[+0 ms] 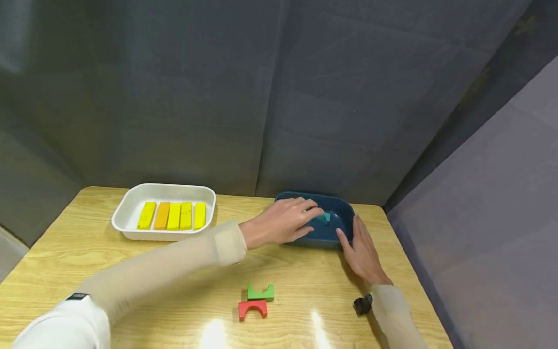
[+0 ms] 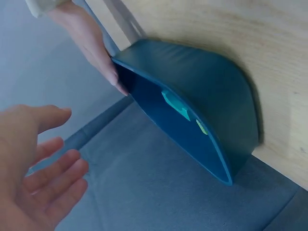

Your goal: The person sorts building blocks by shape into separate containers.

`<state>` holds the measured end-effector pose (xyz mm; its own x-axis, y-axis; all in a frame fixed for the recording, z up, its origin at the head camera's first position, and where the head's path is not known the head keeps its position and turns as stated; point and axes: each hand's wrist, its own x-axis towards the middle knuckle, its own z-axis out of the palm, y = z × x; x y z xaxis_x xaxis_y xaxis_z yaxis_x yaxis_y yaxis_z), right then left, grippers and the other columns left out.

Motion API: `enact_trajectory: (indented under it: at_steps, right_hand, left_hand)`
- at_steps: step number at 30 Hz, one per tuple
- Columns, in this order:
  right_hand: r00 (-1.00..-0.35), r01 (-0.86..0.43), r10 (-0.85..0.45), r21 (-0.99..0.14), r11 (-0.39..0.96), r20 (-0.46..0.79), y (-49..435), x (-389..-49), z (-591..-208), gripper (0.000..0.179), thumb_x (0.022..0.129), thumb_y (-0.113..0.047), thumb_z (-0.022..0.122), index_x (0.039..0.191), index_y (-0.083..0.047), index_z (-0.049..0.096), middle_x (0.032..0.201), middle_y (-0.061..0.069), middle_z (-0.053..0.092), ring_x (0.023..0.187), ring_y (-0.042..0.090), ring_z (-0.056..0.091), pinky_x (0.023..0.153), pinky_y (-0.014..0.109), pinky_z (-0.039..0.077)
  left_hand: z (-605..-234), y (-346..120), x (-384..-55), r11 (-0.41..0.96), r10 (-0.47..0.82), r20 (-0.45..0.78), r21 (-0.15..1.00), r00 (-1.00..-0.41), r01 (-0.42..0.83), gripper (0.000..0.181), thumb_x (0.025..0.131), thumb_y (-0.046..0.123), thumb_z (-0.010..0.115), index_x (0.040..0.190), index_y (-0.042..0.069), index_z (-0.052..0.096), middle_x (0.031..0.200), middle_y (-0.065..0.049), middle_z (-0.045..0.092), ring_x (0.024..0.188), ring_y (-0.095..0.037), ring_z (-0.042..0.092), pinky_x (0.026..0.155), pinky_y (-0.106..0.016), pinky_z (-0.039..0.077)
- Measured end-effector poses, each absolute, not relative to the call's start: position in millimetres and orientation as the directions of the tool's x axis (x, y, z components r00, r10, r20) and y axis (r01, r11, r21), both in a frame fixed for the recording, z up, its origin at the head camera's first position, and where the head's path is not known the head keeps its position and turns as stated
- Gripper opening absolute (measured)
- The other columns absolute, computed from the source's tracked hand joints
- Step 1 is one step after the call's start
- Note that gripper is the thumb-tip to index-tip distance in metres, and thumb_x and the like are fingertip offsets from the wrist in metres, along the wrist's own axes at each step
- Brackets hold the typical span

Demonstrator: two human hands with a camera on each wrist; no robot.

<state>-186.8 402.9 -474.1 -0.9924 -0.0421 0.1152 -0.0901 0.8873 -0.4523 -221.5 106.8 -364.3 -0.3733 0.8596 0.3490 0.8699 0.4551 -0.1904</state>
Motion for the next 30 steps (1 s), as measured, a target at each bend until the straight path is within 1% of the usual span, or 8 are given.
enact_trajectory:
  at_steps: [4,7,10,13,17,24,30]
  right_hand:
    - [-0.993,-0.082,-0.035,-0.454,0.887,0.11,402.7,-186.1,-475.6,0.088,0.115,-0.054,0.038,0.169,0.006,0.002,0.175,0.033,0.005,0.16,0.055,0.009,0.126,0.072,0.014]
    - [-0.993,-0.081,-0.034,-0.46,0.884,0.11,402.8,-185.5,-475.8,0.088,0.115,-0.054,0.038,0.169,0.005,0.002,0.175,0.032,0.005,0.161,0.054,0.009,0.127,0.071,0.013]
    - [-0.993,-0.084,-0.036,-0.468,0.88,0.11,403.0,-184.5,-475.2,0.088,0.115,-0.054,0.038,0.17,0.004,0.001,0.176,0.031,0.004,0.161,0.054,0.009,0.127,0.07,0.012]
    - [-0.994,-0.082,-0.036,-0.472,0.878,0.105,403.5,-183.2,-475.1,0.087,0.115,-0.054,0.038,0.17,0.003,0.0,0.177,0.03,0.002,0.161,0.054,0.008,0.128,0.07,0.011]
    - [-0.994,-0.078,-0.032,-0.471,0.879,0.104,404.4,-182.8,-476.8,0.088,0.115,-0.054,0.038,0.17,0.004,0.001,0.177,0.03,0.002,0.161,0.054,0.009,0.127,0.07,0.011]
    - [-0.993,-0.086,-0.037,-0.478,0.874,0.11,405.2,-186.4,-478.2,0.088,0.115,-0.054,0.038,0.17,0.003,0.0,0.177,0.029,0.002,0.161,0.054,0.008,0.127,0.071,0.01]
    - [-0.993,-0.083,-0.034,-0.472,0.878,0.111,404.9,-189.7,-475.8,0.088,0.115,-0.055,0.038,0.17,0.004,0.002,0.177,0.028,0.001,0.161,0.054,0.008,0.128,0.07,0.01]
  left_hand:
    - [-367.1,87.0,-206.5,0.439,0.857,0.374,-0.165,-0.355,0.883,0.049,0.107,0.037,0.069,0.15,0.015,0.062,0.14,-0.003,0.066,0.116,-0.015,0.07,0.1,-0.025,0.057]
    - [-367.8,69.1,-195.2,0.427,0.834,0.425,-0.092,-0.352,0.9,0.045,0.105,0.035,0.072,0.145,0.014,0.066,0.136,-0.003,0.069,0.115,-0.016,0.071,0.099,-0.026,0.058]
    - [-367.3,50.2,-185.3,0.42,0.798,0.481,-0.009,-0.364,0.908,0.043,0.102,0.033,0.076,0.14,0.014,0.069,0.133,-0.003,0.071,0.113,-0.016,0.071,0.095,-0.025,0.06]
    - [-367.0,31.9,-177.6,0.425,0.762,0.514,0.061,-0.393,0.903,0.044,0.1,0.032,0.079,0.138,0.013,0.07,0.132,-0.003,0.071,0.112,-0.016,0.072,0.09,-0.025,0.061]
    - [-366.4,9.8,-168.4,0.442,0.727,0.524,0.138,-0.444,0.886,0.046,0.099,0.031,0.081,0.139,0.013,0.069,0.132,-0.003,0.071,0.114,-0.016,0.071,0.088,-0.026,0.062]
    - [-371.3,-19.2,-155.8,0.464,0.688,0.527,0.208,-0.499,0.861,0.042,0.098,0.029,0.082,0.135,0.013,0.07,0.128,-0.001,0.072,0.108,-0.015,0.073,0.079,-0.026,0.063]
    - [-385.9,-34.9,-142.2,0.48,0.661,0.498,0.294,-0.561,0.826,0.043,0.097,0.032,0.082,0.134,0.013,0.072,0.131,-0.003,0.072,0.114,-0.017,0.072,0.077,-0.025,0.063]
